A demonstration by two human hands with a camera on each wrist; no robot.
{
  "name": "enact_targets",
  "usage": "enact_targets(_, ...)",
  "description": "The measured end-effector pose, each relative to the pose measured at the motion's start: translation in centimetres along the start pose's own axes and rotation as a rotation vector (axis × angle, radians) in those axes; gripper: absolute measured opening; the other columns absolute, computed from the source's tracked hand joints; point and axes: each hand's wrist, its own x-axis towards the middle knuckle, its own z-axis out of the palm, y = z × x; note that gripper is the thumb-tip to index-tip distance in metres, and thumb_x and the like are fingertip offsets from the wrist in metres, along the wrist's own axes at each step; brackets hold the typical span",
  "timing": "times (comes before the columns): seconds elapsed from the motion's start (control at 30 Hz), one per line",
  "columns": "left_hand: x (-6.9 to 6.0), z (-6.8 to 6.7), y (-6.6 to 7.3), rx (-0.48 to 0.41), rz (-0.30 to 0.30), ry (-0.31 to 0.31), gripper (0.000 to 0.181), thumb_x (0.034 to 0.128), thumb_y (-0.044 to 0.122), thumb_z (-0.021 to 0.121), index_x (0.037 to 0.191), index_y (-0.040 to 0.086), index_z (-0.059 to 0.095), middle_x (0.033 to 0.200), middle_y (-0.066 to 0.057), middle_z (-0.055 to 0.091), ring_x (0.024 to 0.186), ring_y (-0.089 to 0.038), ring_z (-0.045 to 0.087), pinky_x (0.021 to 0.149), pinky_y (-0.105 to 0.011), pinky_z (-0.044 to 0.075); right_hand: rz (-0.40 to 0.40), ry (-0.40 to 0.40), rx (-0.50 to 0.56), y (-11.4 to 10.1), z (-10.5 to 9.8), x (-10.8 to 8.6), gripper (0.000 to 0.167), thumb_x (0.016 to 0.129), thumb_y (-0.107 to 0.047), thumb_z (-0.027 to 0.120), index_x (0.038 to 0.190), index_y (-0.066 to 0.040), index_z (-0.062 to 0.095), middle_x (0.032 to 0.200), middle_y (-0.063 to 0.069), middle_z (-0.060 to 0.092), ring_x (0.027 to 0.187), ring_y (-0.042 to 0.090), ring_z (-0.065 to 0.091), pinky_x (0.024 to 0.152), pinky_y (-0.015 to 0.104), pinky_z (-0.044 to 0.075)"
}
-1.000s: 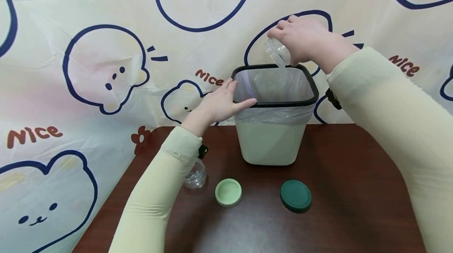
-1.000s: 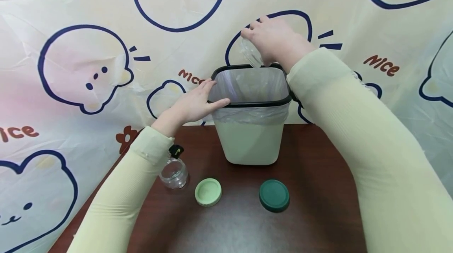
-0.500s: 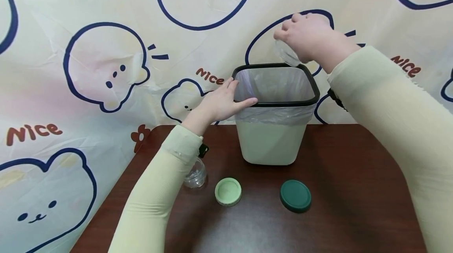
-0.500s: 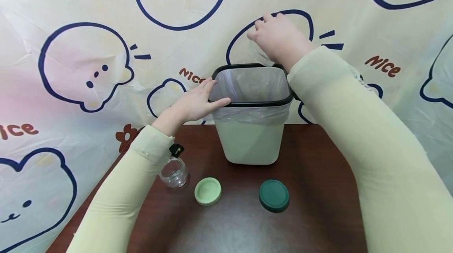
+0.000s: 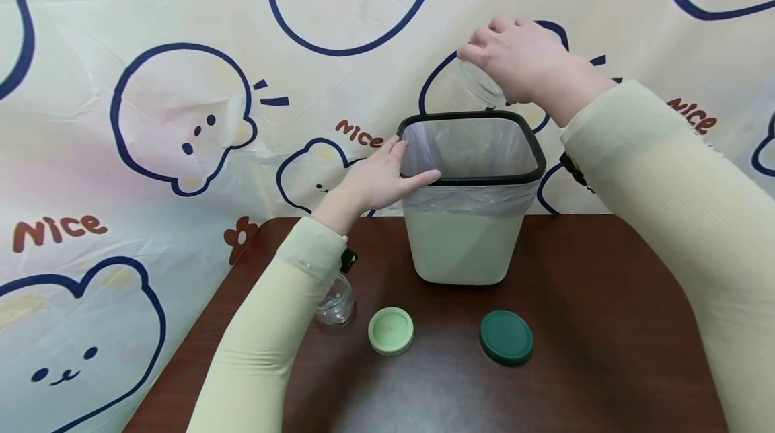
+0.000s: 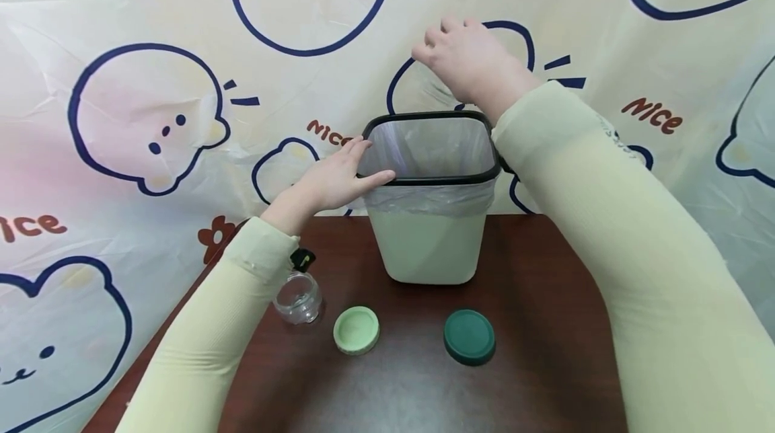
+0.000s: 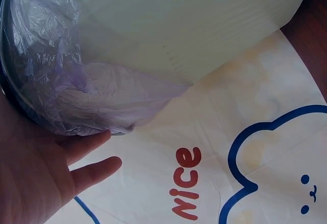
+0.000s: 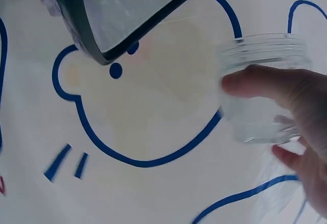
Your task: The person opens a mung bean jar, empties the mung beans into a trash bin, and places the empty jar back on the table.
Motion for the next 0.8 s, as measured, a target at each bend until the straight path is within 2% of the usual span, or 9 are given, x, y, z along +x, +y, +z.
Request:
enact_targets(0.17, 0.09, 0.13, 0.01, -0.005, 0.005, -0.001, 0.104, 0.0835, 0.082, 0.034, 0.154, 0.007, 0.021, 0.159, -0.013, 0.017, 0.142, -0.026, 0.027, 0.108, -0.048, 0.032, -0.020, -0.056, -0.047, -0.02, 0.50, -0.31, 0.065, 0.076, 0.012, 0.070, 0.134, 0.003, 0.042, 0.132, 0.035, 0.041, 0.120, 0.054, 0.035, 0.098, 0.063, 0.035)
enact_targets(0.27, 0.12, 0.19, 0.05, -0.004, 0.008, 0.004, 0.103, 0.0835, 0.082, 0.034, 0.154, 0.007, 0.022, 0.159, -0.014, 0.018, 0.142, -0.027, 0.027, 0.108, -0.048, 0.032, -0.011, -0.009, -0.025, 0.14, 0.71, -0.57, 0.068, 0.074, 0.013, 0.071, 0.135, 0.002, 0.041, 0.132, 0.033, 0.041, 0.120, 0.053, 0.035, 0.099, 0.063, 0.034)
enact_targets(0.43, 0.21, 0.08, 0.04, 0.004, 0.012, 0.009, 0.104, 0.0836, 0.082, 0.034, 0.154, 0.007, 0.022, 0.159, -0.014, 0.018, 0.142, -0.027, 0.027, 0.108, -0.048, 0.032, 0.003, 0.076, -0.011, 0.12, 0.43, -0.60, 0.077, 0.072, 0.006, 0.079, 0.137, 0.000, 0.039, 0.135, 0.031, 0.040, 0.122, 0.050, 0.035, 0.100, 0.063, 0.032)
enact_targets(0.63, 0.10, 0.01, 0.02, -0.012, 0.004, 0.007, 0.104, 0.0834, 0.082, 0.034, 0.154, 0.007, 0.021, 0.159, -0.014, 0.017, 0.142, -0.027, 0.027, 0.108, -0.049, 0.032, -0.036, 0.016, -0.078, -0.46, 0.44, -0.51, 0.062, 0.078, 0.013, 0.069, 0.133, 0.004, 0.042, 0.131, 0.033, 0.043, 0.119, 0.051, 0.038, 0.096, 0.060, 0.039)
enact_targets(0.8, 0.03, 0.00, -0.03, -0.003, 0.003, 0.001, 0.104, 0.0834, 0.082, 0.034, 0.154, 0.007, 0.021, 0.159, -0.014, 0.017, 0.142, -0.028, 0.027, 0.108, -0.049, 0.031, -0.023, 0.038, -0.051, -0.25, 0.38, -0.66, 0.065, 0.078, 0.014, 0.069, 0.135, 0.003, 0.040, 0.132, 0.033, 0.041, 0.120, 0.051, 0.037, 0.099, 0.061, 0.035)
